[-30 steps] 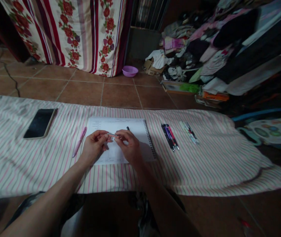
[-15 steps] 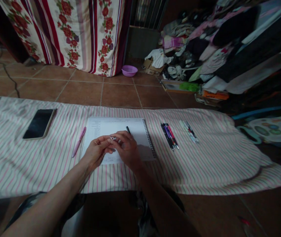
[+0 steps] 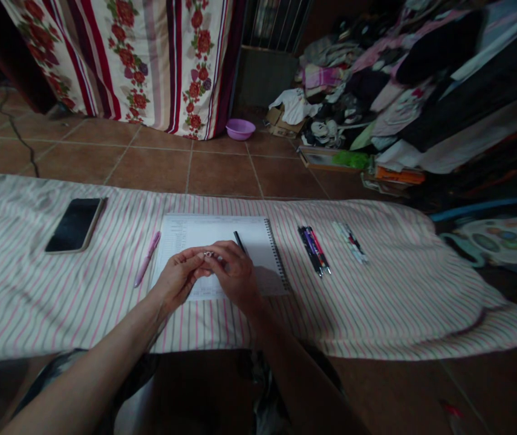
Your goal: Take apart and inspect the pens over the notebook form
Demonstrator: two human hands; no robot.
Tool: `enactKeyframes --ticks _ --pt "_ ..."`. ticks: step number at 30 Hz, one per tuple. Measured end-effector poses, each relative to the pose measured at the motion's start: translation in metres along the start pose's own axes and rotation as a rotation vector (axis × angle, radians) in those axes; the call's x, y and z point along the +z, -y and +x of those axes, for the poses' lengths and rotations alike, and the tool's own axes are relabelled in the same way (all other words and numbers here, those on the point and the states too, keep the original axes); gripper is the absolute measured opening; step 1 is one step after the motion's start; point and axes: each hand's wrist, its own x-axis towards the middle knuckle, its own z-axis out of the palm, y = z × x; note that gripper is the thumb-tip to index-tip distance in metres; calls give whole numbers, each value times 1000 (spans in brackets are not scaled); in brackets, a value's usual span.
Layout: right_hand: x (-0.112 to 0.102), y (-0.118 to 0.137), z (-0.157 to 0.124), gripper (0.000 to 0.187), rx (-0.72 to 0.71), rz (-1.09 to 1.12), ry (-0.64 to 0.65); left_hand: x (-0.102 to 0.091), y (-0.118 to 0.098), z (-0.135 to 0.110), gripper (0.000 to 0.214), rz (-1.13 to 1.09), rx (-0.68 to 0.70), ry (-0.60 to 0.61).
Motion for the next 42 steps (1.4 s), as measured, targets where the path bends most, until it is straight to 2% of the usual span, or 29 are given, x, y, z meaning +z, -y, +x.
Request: enactKeyframes --ticks 14,24,36,42 --pt "2 -3 -1 15 5 12 -45 -1 0 1 14 -205 -69 -33" --pt "5 -7 -2 13 -2 54 -70 -4 2 0 15 -256 -68 -51" --pt "4 -6 -1 13 76 89 -74 -6 6 0 15 -357 -93 53" --pt "3 -8 -3 14 169 101 -71 -6 7 -2 16 -356 -99 75"
